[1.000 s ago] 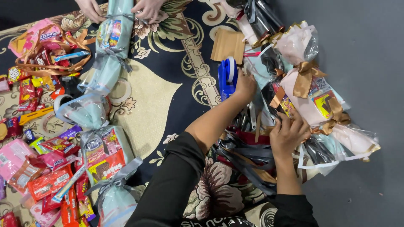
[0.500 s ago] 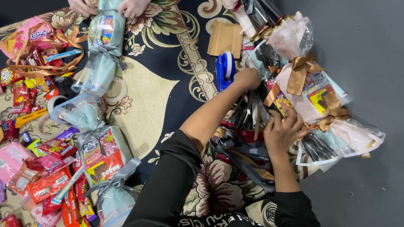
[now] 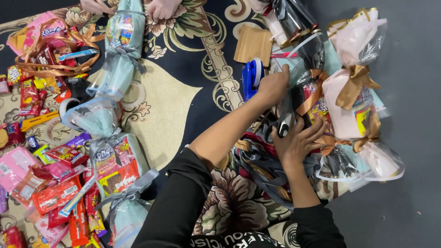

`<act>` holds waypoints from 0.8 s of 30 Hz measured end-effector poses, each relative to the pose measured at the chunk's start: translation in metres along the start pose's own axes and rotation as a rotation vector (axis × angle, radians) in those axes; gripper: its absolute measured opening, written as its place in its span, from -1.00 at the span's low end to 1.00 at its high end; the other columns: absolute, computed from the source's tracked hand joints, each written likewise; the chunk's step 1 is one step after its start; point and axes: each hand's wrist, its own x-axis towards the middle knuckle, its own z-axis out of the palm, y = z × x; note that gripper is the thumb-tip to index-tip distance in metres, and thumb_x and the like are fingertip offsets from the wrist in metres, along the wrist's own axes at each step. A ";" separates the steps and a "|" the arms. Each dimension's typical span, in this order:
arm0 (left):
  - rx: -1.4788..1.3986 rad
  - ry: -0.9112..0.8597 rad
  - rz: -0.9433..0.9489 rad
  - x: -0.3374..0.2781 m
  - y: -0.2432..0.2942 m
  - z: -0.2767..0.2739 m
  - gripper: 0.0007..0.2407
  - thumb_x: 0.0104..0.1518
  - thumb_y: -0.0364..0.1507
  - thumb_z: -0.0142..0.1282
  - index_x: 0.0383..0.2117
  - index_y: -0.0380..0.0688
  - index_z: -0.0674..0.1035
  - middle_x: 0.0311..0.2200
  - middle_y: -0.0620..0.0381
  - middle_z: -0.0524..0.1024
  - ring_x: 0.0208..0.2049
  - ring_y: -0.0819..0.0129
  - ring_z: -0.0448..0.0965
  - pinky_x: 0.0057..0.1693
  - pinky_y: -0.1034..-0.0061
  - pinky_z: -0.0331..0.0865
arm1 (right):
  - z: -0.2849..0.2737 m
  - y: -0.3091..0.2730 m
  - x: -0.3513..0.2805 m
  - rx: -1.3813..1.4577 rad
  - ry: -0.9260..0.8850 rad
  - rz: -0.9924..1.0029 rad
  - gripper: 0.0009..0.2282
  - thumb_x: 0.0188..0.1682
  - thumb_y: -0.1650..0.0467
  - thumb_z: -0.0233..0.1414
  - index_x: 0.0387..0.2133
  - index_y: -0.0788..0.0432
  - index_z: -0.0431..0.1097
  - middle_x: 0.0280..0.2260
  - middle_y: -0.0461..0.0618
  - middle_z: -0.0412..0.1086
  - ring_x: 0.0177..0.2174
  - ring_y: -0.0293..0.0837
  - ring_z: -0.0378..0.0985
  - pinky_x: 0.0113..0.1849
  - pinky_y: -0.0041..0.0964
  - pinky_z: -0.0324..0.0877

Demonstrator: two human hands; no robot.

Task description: The person is assembling a snack bouquet by wrapping various snack packages in plastic film and decorative paper, securing them with tape.

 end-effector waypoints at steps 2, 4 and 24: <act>0.105 0.058 0.021 -0.004 -0.003 -0.002 -0.63 0.01 -0.57 0.14 -0.04 -0.39 0.36 -0.55 -0.09 0.58 -0.53 0.05 0.67 -0.43 0.16 0.53 | 0.003 0.001 -0.001 -0.020 -0.004 -0.009 -0.35 -0.33 0.19 0.31 0.00 0.26 0.26 0.24 0.46 -0.07 0.25 0.54 -0.15 -0.19 0.84 -0.13; 0.208 0.112 0.040 -0.006 -0.005 0.000 -0.64 0.00 -0.54 0.21 -0.07 -0.33 0.39 -0.58 -0.02 0.57 -0.55 0.13 0.67 -0.44 0.22 0.53 | 0.005 0.002 -0.001 -0.042 -0.013 -0.016 -0.35 -0.33 0.20 0.32 0.00 0.27 0.29 0.24 0.48 -0.05 0.26 0.54 -0.14 -0.17 0.84 -0.13; -0.495 -0.004 -0.148 -0.047 -0.011 -0.125 -0.79 0.21 -0.36 0.04 -0.18 -0.23 0.57 -0.44 -0.16 0.63 -0.29 -0.16 0.69 -0.20 0.08 0.56 | 0.005 0.023 -0.003 -0.070 -0.021 -0.071 -0.44 -0.27 0.50 0.33 0.04 0.09 0.27 0.20 0.31 0.01 0.19 0.40 0.02 -0.16 0.61 -0.06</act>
